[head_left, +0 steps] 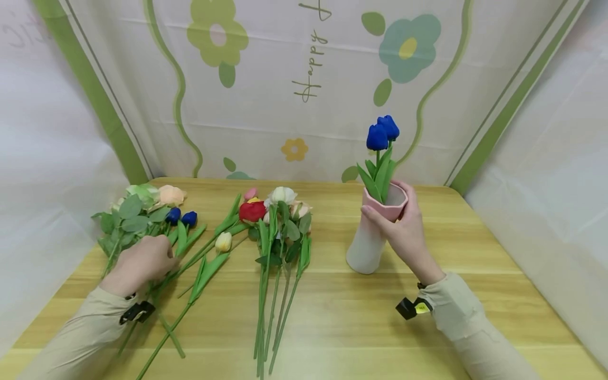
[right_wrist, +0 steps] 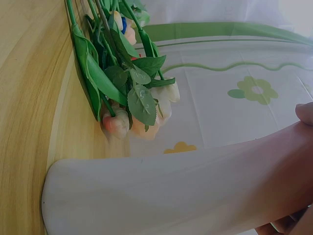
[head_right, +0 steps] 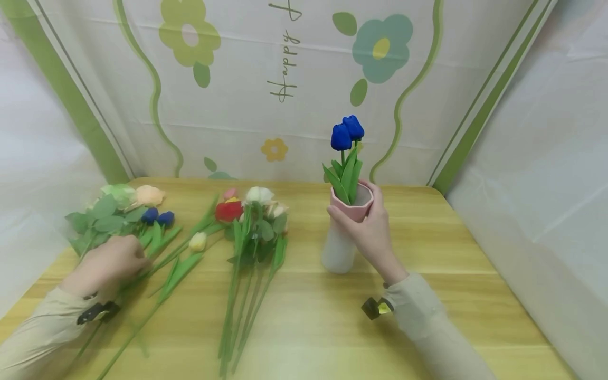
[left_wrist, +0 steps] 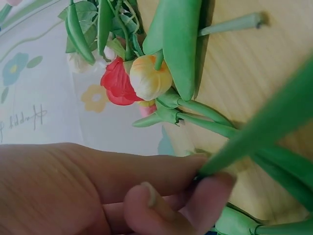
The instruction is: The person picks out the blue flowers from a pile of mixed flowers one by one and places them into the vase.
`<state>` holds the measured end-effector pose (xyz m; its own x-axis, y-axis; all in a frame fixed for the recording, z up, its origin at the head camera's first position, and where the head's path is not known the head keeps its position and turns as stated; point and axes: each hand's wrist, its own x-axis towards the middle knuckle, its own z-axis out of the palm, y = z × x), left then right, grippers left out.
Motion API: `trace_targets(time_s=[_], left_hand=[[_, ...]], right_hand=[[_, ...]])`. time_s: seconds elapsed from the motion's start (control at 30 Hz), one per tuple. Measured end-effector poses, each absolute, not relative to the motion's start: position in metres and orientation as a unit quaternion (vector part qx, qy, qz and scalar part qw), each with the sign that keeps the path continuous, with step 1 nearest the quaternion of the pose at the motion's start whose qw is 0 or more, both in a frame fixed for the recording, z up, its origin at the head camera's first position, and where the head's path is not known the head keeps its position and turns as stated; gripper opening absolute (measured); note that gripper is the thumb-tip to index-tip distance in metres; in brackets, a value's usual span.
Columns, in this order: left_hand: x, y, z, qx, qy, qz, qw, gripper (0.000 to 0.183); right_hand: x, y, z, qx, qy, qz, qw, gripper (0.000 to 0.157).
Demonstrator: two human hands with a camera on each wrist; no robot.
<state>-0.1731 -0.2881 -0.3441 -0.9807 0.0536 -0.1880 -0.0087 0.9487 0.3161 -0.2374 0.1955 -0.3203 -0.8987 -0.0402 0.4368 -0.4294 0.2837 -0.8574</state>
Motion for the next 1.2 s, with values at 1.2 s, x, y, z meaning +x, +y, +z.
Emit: trace_targets(time_s=[1.2], left_hand=[[-0.153, -0.253, -0.318, 0.094, 0.969, 0.192, -0.124, 0.048]], right_hand=[[-0.236, 0.2, -0.311, 0.204, -0.739, 0.525, 0.37, 0.051]])
